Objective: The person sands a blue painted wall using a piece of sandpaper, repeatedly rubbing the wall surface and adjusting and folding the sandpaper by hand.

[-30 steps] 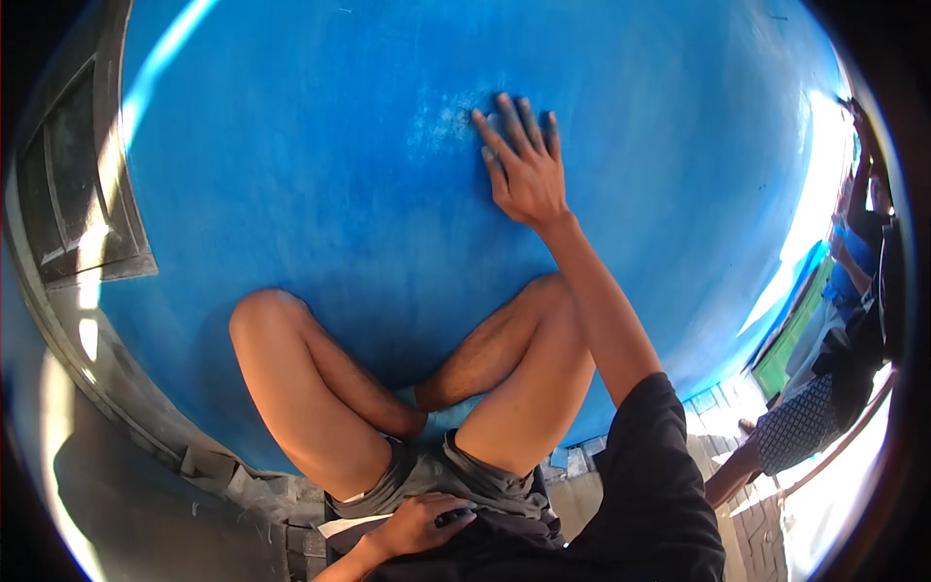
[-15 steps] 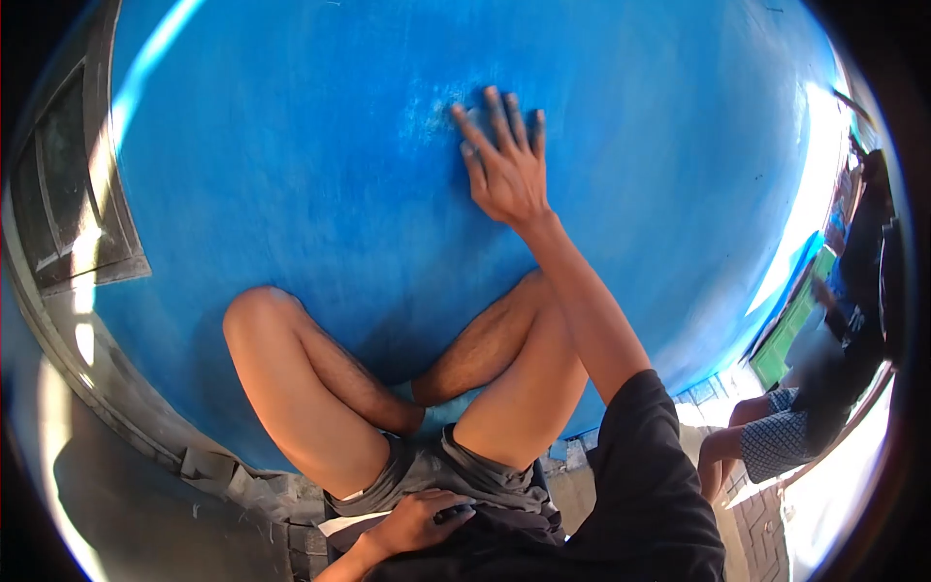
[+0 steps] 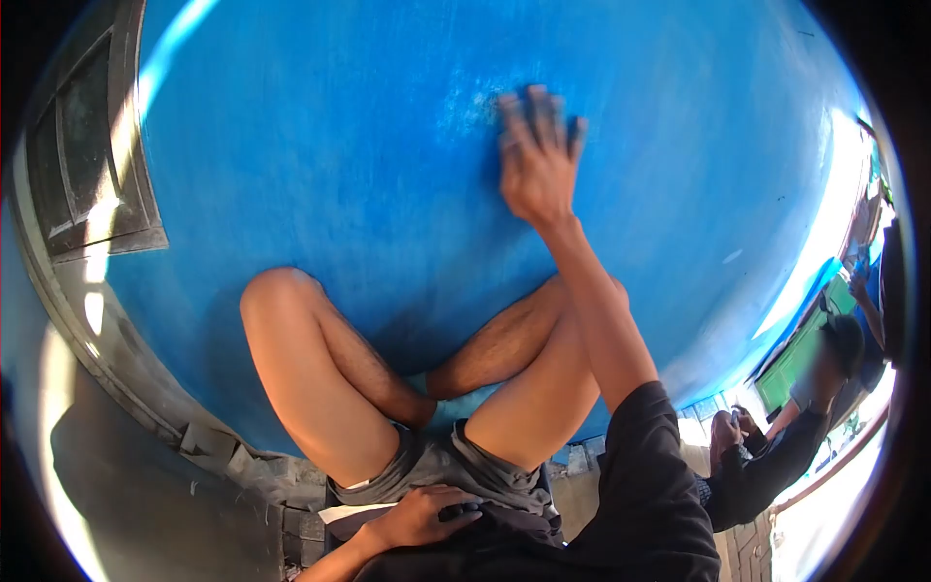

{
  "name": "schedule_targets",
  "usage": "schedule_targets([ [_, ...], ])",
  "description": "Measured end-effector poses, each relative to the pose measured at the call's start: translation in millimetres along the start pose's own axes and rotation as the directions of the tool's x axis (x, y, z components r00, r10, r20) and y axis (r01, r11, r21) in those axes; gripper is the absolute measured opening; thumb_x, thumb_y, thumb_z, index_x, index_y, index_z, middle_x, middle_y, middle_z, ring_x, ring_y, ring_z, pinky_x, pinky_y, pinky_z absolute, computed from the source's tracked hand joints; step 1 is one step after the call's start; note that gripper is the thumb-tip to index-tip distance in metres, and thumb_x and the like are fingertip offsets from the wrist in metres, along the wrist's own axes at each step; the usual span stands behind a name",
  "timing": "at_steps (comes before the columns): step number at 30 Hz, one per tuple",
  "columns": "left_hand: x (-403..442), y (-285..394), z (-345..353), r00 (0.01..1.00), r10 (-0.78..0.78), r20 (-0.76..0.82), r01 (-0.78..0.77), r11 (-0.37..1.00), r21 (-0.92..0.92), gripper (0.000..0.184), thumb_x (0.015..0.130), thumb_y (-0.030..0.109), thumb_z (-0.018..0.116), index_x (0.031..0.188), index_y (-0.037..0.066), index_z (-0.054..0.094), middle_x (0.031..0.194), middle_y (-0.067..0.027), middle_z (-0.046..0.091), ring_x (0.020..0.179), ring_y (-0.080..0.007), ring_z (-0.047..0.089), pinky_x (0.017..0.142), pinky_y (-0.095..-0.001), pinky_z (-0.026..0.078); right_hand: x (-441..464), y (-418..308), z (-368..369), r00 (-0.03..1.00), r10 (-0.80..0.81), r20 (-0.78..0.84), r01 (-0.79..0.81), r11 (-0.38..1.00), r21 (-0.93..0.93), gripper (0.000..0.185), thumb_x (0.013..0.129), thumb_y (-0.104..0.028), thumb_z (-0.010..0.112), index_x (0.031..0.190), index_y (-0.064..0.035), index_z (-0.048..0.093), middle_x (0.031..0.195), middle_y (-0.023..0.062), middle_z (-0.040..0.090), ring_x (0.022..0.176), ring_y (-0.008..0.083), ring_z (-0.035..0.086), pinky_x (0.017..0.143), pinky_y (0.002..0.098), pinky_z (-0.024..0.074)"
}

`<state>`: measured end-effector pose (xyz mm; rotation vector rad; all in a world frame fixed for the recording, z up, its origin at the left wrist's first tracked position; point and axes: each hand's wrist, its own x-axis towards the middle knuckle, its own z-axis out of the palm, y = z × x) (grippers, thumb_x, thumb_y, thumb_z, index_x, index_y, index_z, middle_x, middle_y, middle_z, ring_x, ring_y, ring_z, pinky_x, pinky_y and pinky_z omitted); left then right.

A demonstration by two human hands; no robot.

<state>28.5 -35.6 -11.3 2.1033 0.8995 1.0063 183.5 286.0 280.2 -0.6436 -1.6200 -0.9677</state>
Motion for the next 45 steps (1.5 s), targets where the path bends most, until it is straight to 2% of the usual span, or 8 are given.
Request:
schedule_targets([
  [15,0,1,1,0.999,-0.037,0.021,0.037,0.999,0.028,0.028,0.09,0.02,0.078,0.111,0.002,0.072,0.099,-0.0146,0.074,0.089,-0.0311,0.072,0.078,-0.0391,0.058,-6,-8,-5,0.924,-0.33,0.192,0.297,0.937,0.184,0.051,0.101,-0.025,0.054,0.151,-0.0222,0.051,0.159,0.0163,0.042,0.147,0.0441,0.035,0.118,0.0683,0.0165],
  [21,3,7,3,1.0,-0.026,-0.005,0.026,1.0,0.003,0.026,0.09,0.018,0.077,0.111,0.002,0.073,0.097,-0.0147,0.074,0.089,-0.0321,0.072,0.08,-0.039,0.058,-7,-14,0,0.995,0.085,-0.055,-0.09,0.991,-0.103,0.047,0.103,-0.026,0.052,0.15,-0.0257,0.052,0.161,0.009,0.041,0.149,0.0338,0.036,0.12,0.0634,0.0186],
  [23,1,2,3,0.999,-0.037,-0.014,0.037,0.999,0.015,0.026,0.09,0.018,0.077,0.11,0.003,0.073,0.098,-0.0147,0.074,0.089,-0.0321,0.072,0.08,-0.039,0.058,-14,-9,-3,0.808,-0.517,0.282,0.41,0.838,0.36,0.047,0.103,-0.024,0.05,0.15,-0.0223,0.052,0.161,0.0143,0.04,0.149,0.0408,0.033,0.118,0.0682,0.0156],
  [27,5,5,4,0.999,0.023,-0.049,-0.024,1.0,-0.018,0.027,0.089,0.019,0.078,0.11,0.002,0.073,0.097,-0.0149,0.074,0.088,-0.0315,0.072,0.078,-0.0393,0.058,10,-1,8,0.973,0.177,-0.152,-0.191,0.978,-0.084,0.047,0.103,-0.031,0.053,0.15,-0.0321,0.051,0.162,0.0039,0.041,0.149,0.0289,0.037,0.122,0.0629,0.018],
  [31,0,-1,6,1.0,-0.016,0.003,0.016,1.0,0.018,0.029,0.089,0.02,0.078,0.111,0.001,0.072,0.097,-0.0153,0.074,0.086,-0.032,0.072,0.077,-0.0394,0.058,-7,-3,-9,0.895,-0.381,0.233,0.322,0.912,0.253,0.046,0.104,-0.027,0.05,0.15,-0.0218,0.053,0.159,0.0146,0.043,0.148,0.043,0.035,0.118,0.0683,0.0162],
  [35,4,8,-1,1.0,-0.022,0.001,0.022,1.0,-0.007,0.029,0.09,0.02,0.078,0.111,0.001,0.072,0.098,-0.0159,0.074,0.087,-0.0322,0.072,0.078,-0.0393,0.058,7,1,9,0.953,0.222,-0.204,-0.24,0.969,-0.066,0.046,0.104,-0.031,0.051,0.15,-0.0292,0.052,0.16,0.0065,0.044,0.149,0.0332,0.037,0.121,0.0629,0.0186],
  [39,0,3,1,0.999,-0.043,0.034,0.041,0.998,0.039,0.029,0.091,0.02,0.077,0.111,0.001,0.072,0.099,-0.0161,0.074,0.089,-0.0327,0.072,0.079,-0.0403,0.057,-8,-5,-7,0.935,-0.301,0.186,0.271,0.947,0.171,0.048,0.104,-0.026,0.05,0.151,-0.0219,0.051,0.16,0.0157,0.042,0.147,0.0441,0.035,0.118,0.0677,0.0161],
  [45,4,6,1,0.999,-0.023,0.024,0.023,1.0,-0.007,0.026,0.09,0.017,0.078,0.111,0.002,0.073,0.1,-0.0162,0.075,0.091,-0.0318,0.072,0.081,-0.0394,0.057,-8,-15,4,0.982,0.132,-0.138,-0.148,0.983,-0.109,0.049,0.103,-0.028,0.052,0.152,-0.0281,0.05,0.161,0.0083,0.042,0.148,0.0326,0.038,0.121,0.0631,0.0176],
])
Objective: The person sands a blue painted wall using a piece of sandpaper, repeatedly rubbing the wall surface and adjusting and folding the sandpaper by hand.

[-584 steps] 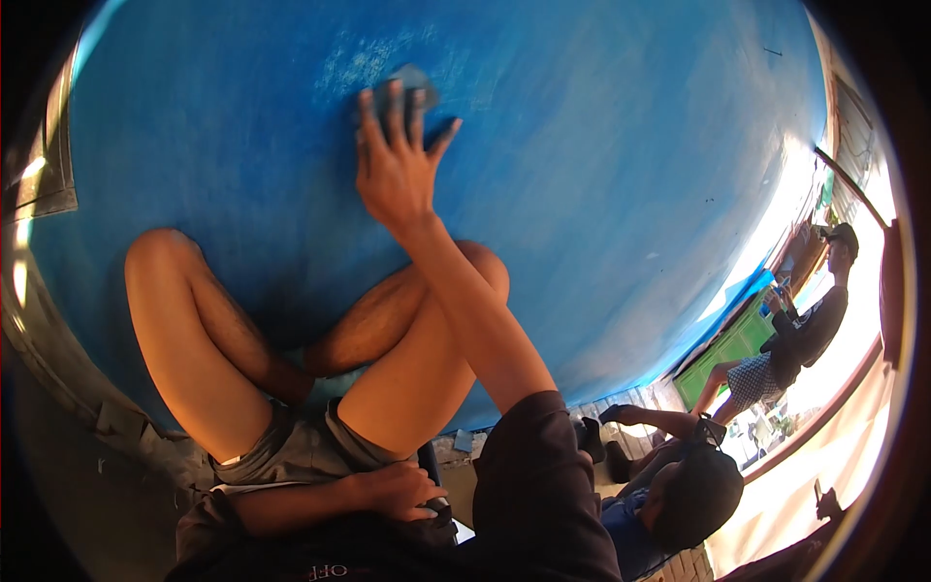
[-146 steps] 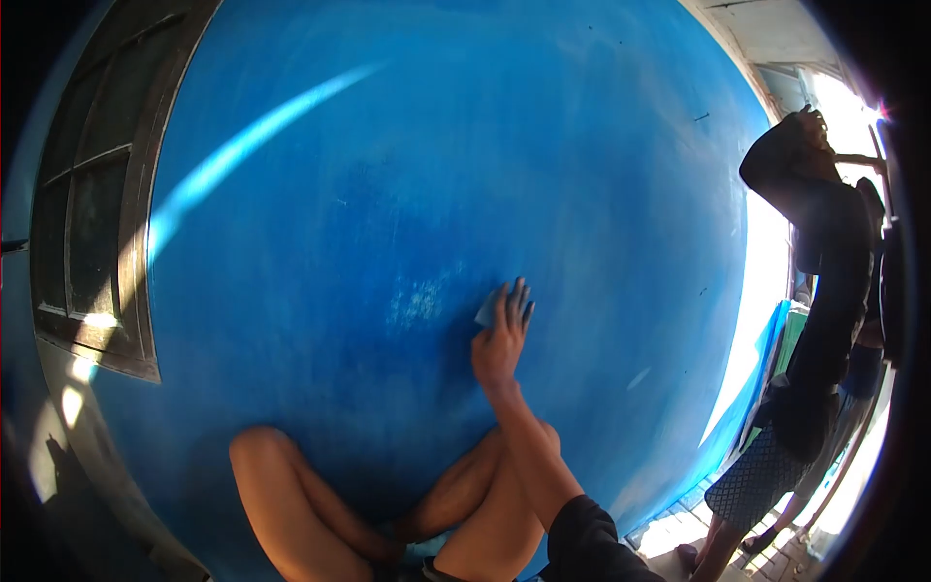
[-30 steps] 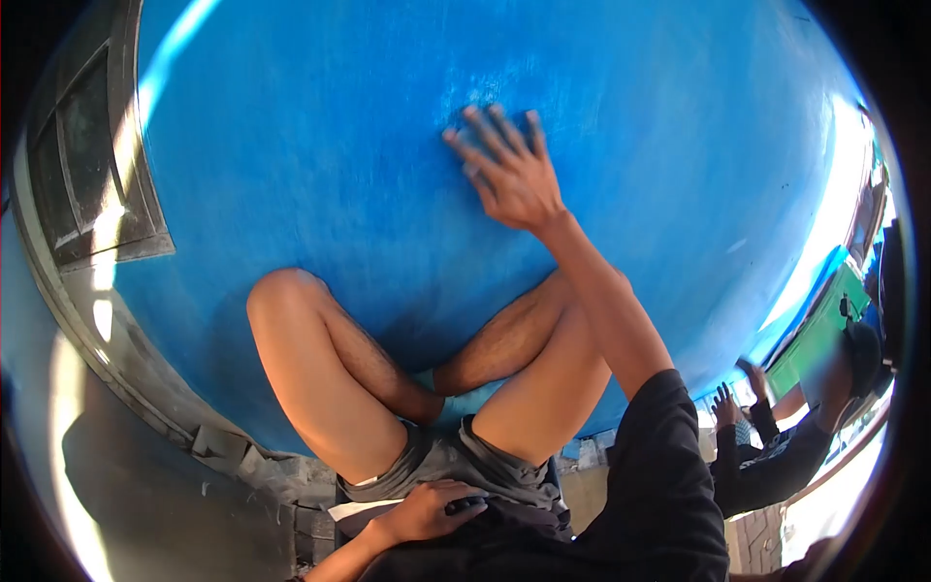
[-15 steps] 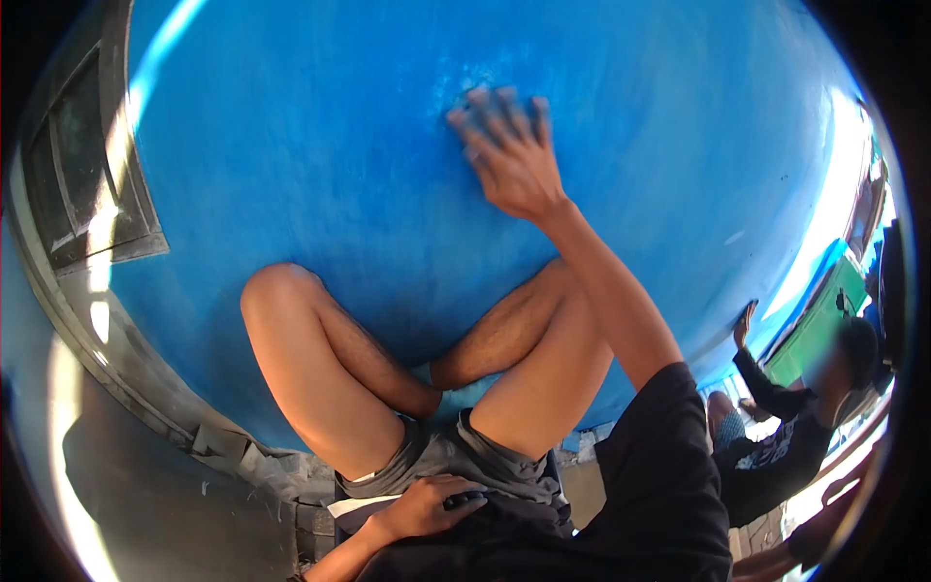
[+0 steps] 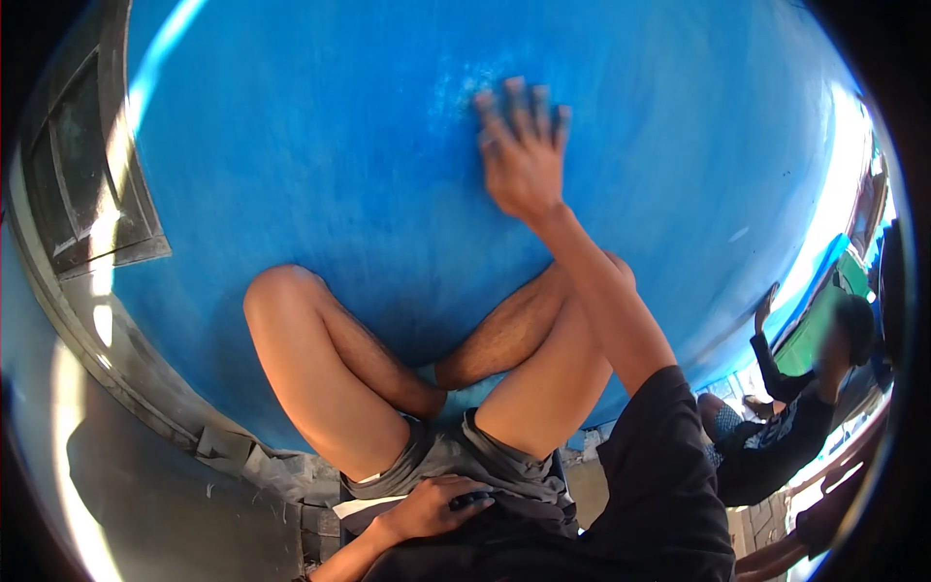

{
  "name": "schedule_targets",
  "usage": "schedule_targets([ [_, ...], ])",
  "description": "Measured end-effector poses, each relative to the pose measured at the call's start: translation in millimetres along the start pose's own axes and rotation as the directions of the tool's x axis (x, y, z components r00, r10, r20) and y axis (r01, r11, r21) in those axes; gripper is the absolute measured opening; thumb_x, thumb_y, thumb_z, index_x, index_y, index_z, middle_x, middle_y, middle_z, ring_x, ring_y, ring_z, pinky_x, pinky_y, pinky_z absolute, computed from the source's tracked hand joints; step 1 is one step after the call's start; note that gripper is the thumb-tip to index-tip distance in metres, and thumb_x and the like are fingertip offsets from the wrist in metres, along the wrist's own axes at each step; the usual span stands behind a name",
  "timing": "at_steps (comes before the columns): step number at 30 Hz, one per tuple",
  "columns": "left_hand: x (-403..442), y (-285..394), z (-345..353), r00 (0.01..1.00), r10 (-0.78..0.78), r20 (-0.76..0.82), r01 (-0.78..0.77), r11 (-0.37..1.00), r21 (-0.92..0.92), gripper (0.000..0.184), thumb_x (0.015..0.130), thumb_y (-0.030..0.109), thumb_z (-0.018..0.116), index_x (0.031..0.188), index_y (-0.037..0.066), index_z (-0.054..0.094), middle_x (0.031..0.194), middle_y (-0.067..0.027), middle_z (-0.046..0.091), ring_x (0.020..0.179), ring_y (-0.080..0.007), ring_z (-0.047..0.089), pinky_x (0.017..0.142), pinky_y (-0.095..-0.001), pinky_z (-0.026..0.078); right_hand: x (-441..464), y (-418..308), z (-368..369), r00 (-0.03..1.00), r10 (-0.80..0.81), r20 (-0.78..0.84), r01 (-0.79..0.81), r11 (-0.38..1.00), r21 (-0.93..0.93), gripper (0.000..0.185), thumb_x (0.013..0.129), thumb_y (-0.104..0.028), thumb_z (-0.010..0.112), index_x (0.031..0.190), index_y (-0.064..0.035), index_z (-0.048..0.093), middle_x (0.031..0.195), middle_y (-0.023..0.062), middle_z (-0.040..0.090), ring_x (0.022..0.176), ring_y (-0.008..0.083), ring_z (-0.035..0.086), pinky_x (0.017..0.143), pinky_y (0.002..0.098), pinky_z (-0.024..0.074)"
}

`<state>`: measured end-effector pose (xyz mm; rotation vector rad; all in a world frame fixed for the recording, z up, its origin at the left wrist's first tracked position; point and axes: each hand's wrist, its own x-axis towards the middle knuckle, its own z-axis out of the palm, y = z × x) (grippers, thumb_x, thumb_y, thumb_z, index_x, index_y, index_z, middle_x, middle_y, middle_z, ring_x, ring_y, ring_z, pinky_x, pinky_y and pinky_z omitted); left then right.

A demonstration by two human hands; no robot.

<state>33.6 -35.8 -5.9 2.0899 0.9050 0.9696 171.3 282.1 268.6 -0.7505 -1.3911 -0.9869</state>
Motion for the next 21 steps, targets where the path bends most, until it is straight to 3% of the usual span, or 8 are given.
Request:
schedule_targets([
  [2,-1,2,-3,1.0,-0.015,-0.017,0.015,0.999,0.031,0.026,0.09,0.018,0.078,0.11,0.002,0.073,0.099,-0.0161,0.075,0.092,-0.0316,0.072,0.081,-0.0394,0.057,-9,1,-8,0.834,-0.477,0.278,0.385,0.863,0.327,0.049,0.104,-0.027,0.051,0.152,-0.0234,0.05,0.16,0.0171,0.04,0.148,0.043,0.035,0.119,0.0676,0.0155],
  [4,-3,2,-4,1.0,0.002,-0.004,-0.001,0.999,0.033,0.027,0.09,0.018,0.078,0.11,0.002,0.073,0.1,-0.0162,0.075,0.092,-0.0317,0.072,0.081,-0.0394,0.057,-1,4,0,0.875,-0.416,0.248,0.351,0.898,0.267,0.049,0.104,-0.028,0.05,0.152,-0.0228,0.05,0.161,0.016,0.04,0.148,0.0425,0.035,0.119,0.0677,0.0154],
  [6,0,-1,-2,0.999,0.021,-0.035,-0.02,1.0,0.019,0.027,0.09,0.018,0.079,0.111,0.002,0.073,0.101,-0.0163,0.075,0.092,-0.0317,0.072,0.081,-0.0394,0.057,7,-3,12,0.989,0.14,-0.055,-0.136,0.988,0.065,0.048,0.104,-0.032,0.052,0.152,-0.0261,0.05,0.161,0.0066,0.043,0.148,0.0323,0.038,0.121,0.0636,0.0169],
  [8,-2,-3,-1,0.999,-0.032,0.007,0.032,0.999,0.041,0.027,0.09,0.018,0.079,0.11,0.001,0.073,0.102,-0.0165,0.075,0.092,-0.0319,0.072,0.081,-0.0394,0.058,-6,-9,4,0.997,0.082,-0.003,-0.082,0.996,-0.032,0.048,0.104,-0.032,0.051,0.152,-0.0228,0.05,0.16,0.0051,0.043,0.148,0.0302,0.039,0.122,0.0618,0.0173],
  [10,-5,-2,0,0.999,-0.047,0.021,0.046,0.998,0.041,0.027,0.089,0.018,0.079,0.11,0.001,0.073,0.102,-0.0165,0.075,0.093,-0.0319,0.072,0.081,-0.0393,0.058,-13,-11,-7,0.9,-0.381,0.212,0.328,0.912,0.247,0.049,0.105,-0.028,0.048,0.152,-0.0157,0.049,0.161,0.0118,0.041,0.149,0.0364,0.036,0.121,0.0638,0.0155],
  [15,-1,-1,-2,1.0,0.008,-0.011,-0.008,1.0,-0.013,0.027,0.089,0.017,0.079,0.109,0.001,0.073,0.103,-0.0164,0.075,0.094,-0.0318,0.072,0.081,-0.0392,0.058,-3,-10,14,0.993,0.109,-0.04,-0.104,0.988,0.111,0.051,0.104,-0.026,0.048,0.155,-0.0175,0.046,0.161,0.0116,0.041,0.148,0.0364,0.038,0.122,0.0621,0.0142],
  [19,-4,-2,4,1.0,-0.027,-0.011,0.028,0.999,0.032,0.027,0.088,0.015,0.08,0.109,0.001,0.073,0.103,-0.0165,0.075,0.094,-0.0318,0.073,0.082,-0.0393,0.058,-19,-17,-2,0.898,-0.386,0.212,0.32,0.903,0.288,0.051,0.102,-0.025,0.052,0.152,-0.0156,0.049,0.16,0.0128,0.043,0.147,0.0388,0.038,0.12,0.0649,0.0157],
  [21,-1,0,-4,1.0,-0.008,-0.024,0.009,0.999,0.044,0.027,0.088,0.015,0.08,0.109,0.001,0.073,0.103,-0.0166,0.075,0.094,-0.0318,0.073,0.082,-0.0394,0.058,-11,-12,1,0.962,-0.222,0.162,0.189,0.962,0.197,0.05,0.103,-0.025,0.051,0.153,-0.017,0.048,0.161,0.0117,0.041,0.149,0.0373,0.035,0.121,0.0647,0.0148],
])
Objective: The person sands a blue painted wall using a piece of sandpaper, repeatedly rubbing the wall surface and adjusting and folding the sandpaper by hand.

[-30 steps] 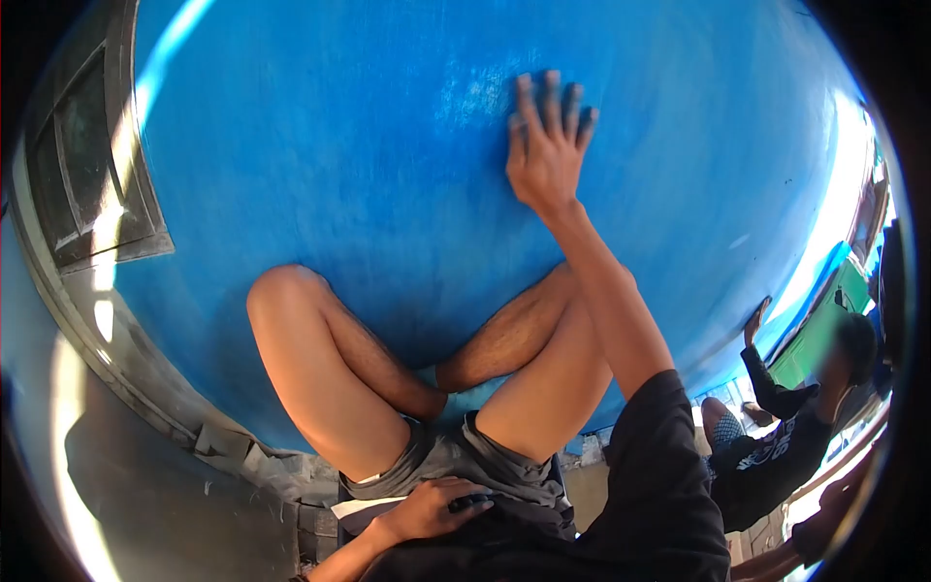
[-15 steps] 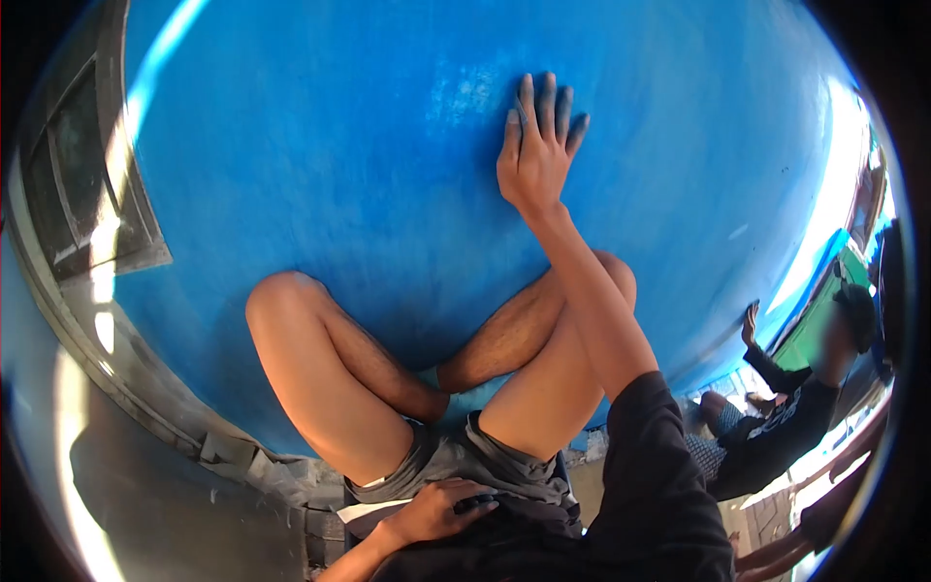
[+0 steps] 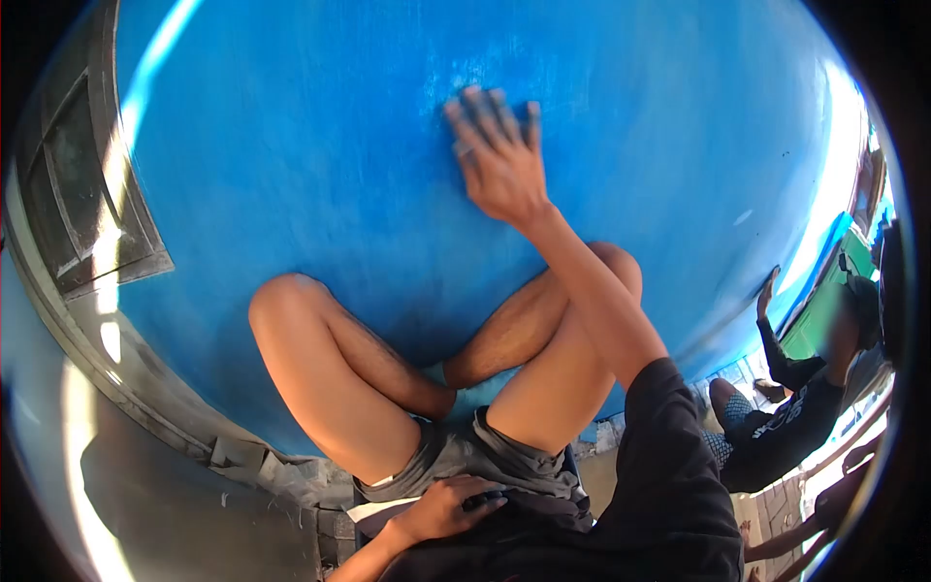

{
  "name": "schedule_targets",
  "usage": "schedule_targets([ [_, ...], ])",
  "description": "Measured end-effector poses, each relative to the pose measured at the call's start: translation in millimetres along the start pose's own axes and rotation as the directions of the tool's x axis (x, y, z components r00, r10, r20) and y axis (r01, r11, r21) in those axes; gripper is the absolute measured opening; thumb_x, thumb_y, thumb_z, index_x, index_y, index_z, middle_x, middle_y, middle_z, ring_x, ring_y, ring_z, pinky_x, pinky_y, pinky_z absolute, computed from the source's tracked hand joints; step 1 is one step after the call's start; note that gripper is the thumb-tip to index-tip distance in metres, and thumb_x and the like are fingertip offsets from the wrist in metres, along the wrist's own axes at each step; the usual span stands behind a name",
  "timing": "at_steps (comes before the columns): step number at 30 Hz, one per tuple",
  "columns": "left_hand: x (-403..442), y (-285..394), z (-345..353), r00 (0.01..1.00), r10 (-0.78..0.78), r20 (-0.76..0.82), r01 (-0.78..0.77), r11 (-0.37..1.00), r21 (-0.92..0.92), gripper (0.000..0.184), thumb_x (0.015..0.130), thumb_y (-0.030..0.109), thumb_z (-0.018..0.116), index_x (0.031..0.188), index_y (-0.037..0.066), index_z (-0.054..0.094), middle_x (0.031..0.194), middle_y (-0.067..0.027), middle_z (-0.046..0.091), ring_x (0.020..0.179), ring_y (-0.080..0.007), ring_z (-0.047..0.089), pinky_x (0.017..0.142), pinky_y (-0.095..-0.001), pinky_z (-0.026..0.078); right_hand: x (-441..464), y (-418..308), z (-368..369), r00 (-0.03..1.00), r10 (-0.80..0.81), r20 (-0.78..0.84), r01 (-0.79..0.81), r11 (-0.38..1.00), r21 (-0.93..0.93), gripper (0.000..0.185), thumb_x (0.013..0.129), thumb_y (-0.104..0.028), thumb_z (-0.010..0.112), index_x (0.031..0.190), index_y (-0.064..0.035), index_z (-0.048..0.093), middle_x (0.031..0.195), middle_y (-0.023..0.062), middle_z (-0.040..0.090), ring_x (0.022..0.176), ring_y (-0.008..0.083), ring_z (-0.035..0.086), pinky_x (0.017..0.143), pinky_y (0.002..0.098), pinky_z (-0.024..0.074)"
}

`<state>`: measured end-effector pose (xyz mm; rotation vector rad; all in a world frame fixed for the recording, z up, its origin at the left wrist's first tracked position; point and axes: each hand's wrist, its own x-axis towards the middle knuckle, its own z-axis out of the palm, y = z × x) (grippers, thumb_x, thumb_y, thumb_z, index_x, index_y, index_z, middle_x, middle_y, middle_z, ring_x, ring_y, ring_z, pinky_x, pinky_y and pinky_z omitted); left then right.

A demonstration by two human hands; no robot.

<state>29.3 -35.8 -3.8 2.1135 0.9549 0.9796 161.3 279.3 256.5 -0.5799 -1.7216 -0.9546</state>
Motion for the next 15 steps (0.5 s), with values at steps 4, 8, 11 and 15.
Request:
schedule_targets([
  [4,0,3,2,1.0,-0.01,0.005,0.01,0.999,-0.031,0.028,0.088,0.015,0.08,0.11,0.001,0.073,0.102,-0.0169,0.075,0.093,-0.032,0.073,0.082,-0.0393,0.058,4,-4,11,0.955,0.21,-0.208,-0.227,0.972,-0.061,0.05,0.104,-0.026,0.051,0.154,-0.0206,0.048,0.161,0.0092,0.041,0.15,0.0332,0.036,0.121,0.064,0.015],
  [8,-2,-4,6,1.0,0.018,0.003,-0.018,1.0,-0.004,0.028,0.088,0.014,0.079,0.111,0.0,0.072,0.102,-0.0167,0.074,0.092,-0.0323,0.072,0.081,-0.0395,0.057,-2,-2,0,0.999,-0.049,0.023,0.049,0.998,0.03,0.05,0.103,-0.026,0.053,0.152,-0.0156,0.05,0.158,0.0138,0.045,0.147,0.0393,0.037,0.119,0.0672,0.0166],
  [11,0,1,3,1.0,0.031,0.0,-0.031,0.998,-0.048,0.027,0.089,0.014,0.079,0.11,0.0,0.072,0.101,-0.0164,0.074,0.091,-0.0324,0.072,0.08,-0.04,0.057,10,5,12,0.918,0.278,-0.282,-0.305,0.951,-0.054,0.05,0.103,-0.029,0.054,0.152,-0.0198,0.05,0.158,0.0097,0.046,0.147,0.0332,0.039,0.12,0.0647,0.0173],
  [15,-3,-4,8,1.0,0.011,0.006,-0.01,1.0,-0.024,0.027,0.088,0.015,0.079,0.11,0.0,0.072,0.1,-0.0158,0.074,0.091,-0.0322,0.072,0.079,-0.0398,0.057,-9,-9,0,0.988,-0.129,0.086,0.123,0.99,0.062,0.051,0.103,-0.026,0.053,0.152,-0.0133,0.05,0.159,0.0168,0.042,0.148,0.0402,0.036,0.119,0.0667,0.016],
])
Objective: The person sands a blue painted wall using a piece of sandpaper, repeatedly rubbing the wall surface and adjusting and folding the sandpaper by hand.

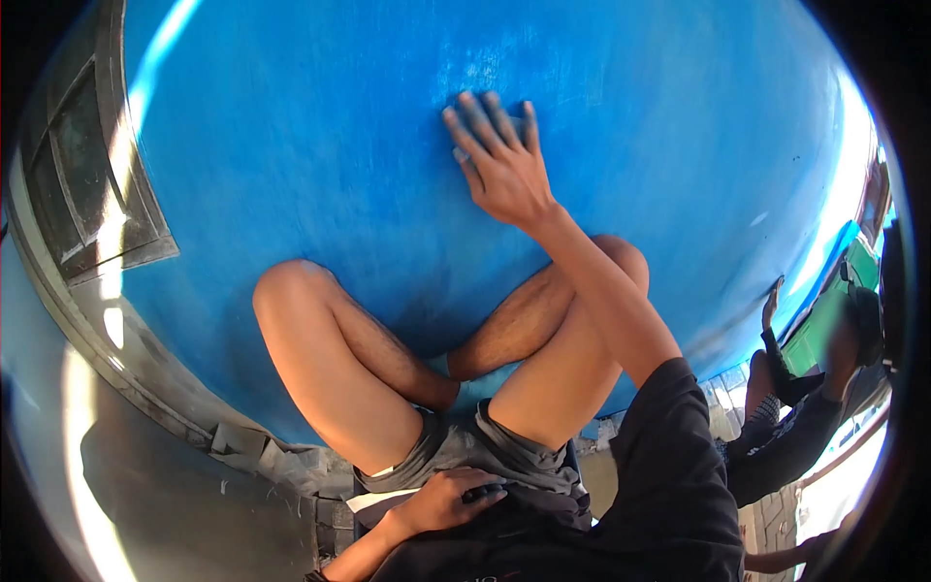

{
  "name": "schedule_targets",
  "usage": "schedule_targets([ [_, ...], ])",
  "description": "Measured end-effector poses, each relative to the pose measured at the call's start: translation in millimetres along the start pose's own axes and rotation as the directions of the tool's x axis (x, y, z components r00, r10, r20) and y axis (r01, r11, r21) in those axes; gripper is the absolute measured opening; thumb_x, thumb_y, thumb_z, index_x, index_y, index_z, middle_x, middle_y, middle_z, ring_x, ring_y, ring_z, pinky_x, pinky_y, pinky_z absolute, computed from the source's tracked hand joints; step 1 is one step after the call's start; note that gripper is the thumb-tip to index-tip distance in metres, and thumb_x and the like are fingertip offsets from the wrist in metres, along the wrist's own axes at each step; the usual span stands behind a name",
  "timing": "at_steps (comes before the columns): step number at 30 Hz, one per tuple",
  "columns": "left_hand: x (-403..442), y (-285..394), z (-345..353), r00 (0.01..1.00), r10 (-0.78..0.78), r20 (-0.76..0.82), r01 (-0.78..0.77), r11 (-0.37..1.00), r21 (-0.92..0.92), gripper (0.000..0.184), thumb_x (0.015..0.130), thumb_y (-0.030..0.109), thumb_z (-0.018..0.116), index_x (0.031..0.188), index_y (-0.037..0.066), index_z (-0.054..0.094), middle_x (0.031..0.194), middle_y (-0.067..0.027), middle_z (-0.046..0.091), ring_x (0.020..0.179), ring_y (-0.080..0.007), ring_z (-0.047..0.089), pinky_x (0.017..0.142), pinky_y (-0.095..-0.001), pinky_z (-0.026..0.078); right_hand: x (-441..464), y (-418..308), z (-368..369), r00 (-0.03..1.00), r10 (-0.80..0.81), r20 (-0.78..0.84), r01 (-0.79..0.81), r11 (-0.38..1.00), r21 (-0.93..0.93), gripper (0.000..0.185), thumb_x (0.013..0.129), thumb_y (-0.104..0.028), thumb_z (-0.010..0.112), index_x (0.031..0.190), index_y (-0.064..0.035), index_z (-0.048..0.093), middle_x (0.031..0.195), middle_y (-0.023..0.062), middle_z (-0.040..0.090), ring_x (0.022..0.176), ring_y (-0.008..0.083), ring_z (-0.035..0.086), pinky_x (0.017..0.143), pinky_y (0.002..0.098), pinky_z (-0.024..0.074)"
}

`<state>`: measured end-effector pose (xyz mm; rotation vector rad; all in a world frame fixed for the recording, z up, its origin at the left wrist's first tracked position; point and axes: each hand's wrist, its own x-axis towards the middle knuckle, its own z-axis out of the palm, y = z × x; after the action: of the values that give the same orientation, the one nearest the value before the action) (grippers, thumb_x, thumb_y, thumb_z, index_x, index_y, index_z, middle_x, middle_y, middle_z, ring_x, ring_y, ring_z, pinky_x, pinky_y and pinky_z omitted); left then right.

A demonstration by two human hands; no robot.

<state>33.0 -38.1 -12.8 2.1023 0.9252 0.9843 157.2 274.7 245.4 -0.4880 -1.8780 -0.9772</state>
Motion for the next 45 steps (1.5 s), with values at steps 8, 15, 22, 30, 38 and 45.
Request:
schedule_targets([
  [8,5,4,-7,0.999,0.035,0.003,-0.035,0.999,0.024,0.026,0.087,0.013,0.08,0.11,0.001,0.073,0.098,-0.0157,0.074,0.086,-0.0314,0.071,0.075,-0.0392,0.056,9,-1,3,0.99,0.102,-0.094,-0.108,0.993,-0.056,0.05,0.103,-0.024,0.052,0.151,-0.0132,0.049,0.158,0.0121,0.045,0.148,0.0365,0.038,0.119,0.0668,0.0156],
  [15,5,5,-5,1.0,0.017,-0.019,-0.017,1.0,-0.023,0.027,0.089,0.015,0.078,0.111,0.001,0.072,0.098,-0.017,0.074,0.088,-0.0334,0.071,0.077,-0.0398,0.057,16,8,2,0.971,0.181,-0.156,-0.197,0.976,-0.09,0.05,0.103,-0.025,0.052,0.152,-0.0161,0.048,0.159,0.0115,0.044,0.149,0.0358,0.036,0.119,0.0662,0.016],
  [22,4,4,-7,1.0,0.004,-0.008,-0.004,0.999,-0.04,0.026,0.089,0.015,0.078,0.11,-0.001,0.072,0.102,-0.0178,0.074,0.091,-0.0334,0.072,0.081,-0.0395,0.057,16,10,14,0.934,0.242,-0.264,-0.275,0.957,-0.096,0.051,0.101,-0.026,0.057,0.151,-0.0176,0.05,0.157,0.0092,0.047,0.146,0.0338,0.04,0.118,0.0672,0.0186],
  [30,5,2,-6,1.0,0.008,-0.022,-0.009,0.999,-0.033,0.027,0.09,0.019,0.077,0.109,0.001,0.072,0.1,-0.0169,0.073,0.091,-0.0346,0.071,0.08,-0.0413,0.057,17,12,14,0.949,0.193,-0.25,-0.221,0.971,-0.088,0.052,0.101,-0.027,0.056,0.151,-0.0197,0.05,0.158,0.0085,0.046,0.146,0.0325,0.04,0.117,0.0685,0.0177],
  [38,6,-1,-11,1.0,0.007,-0.017,-0.008,1.0,-0.022,0.025,0.09,0.014,0.078,0.109,0.0,0.073,0.097,-0.0165,0.073,0.089,-0.0332,0.072,0.079,-0.0399,0.057,16,19,13,0.941,0.213,-0.264,-0.242,0.967,-0.081,0.051,0.103,-0.026,0.053,0.153,-0.0267,0.048,0.16,0.0067,0.044,0.148,0.0342,0.037,0.117,0.0709,0.0146],
  [45,4,2,-8,0.999,0.036,-0.013,-0.036,0.999,0.01,0.026,0.089,0.014,0.078,0.11,0.0,0.072,0.097,-0.0155,0.073,0.087,-0.0319,0.071,0.077,-0.0398,0.057,8,2,-1,0.943,0.294,-0.156,-0.311,0.946,-0.095,0.048,0.107,-0.024,0.045,0.154,-0.0171,0.046,0.161,0.0154,0.04,0.152,0.0413,0.028,0.12,0.0694,0.011],
])
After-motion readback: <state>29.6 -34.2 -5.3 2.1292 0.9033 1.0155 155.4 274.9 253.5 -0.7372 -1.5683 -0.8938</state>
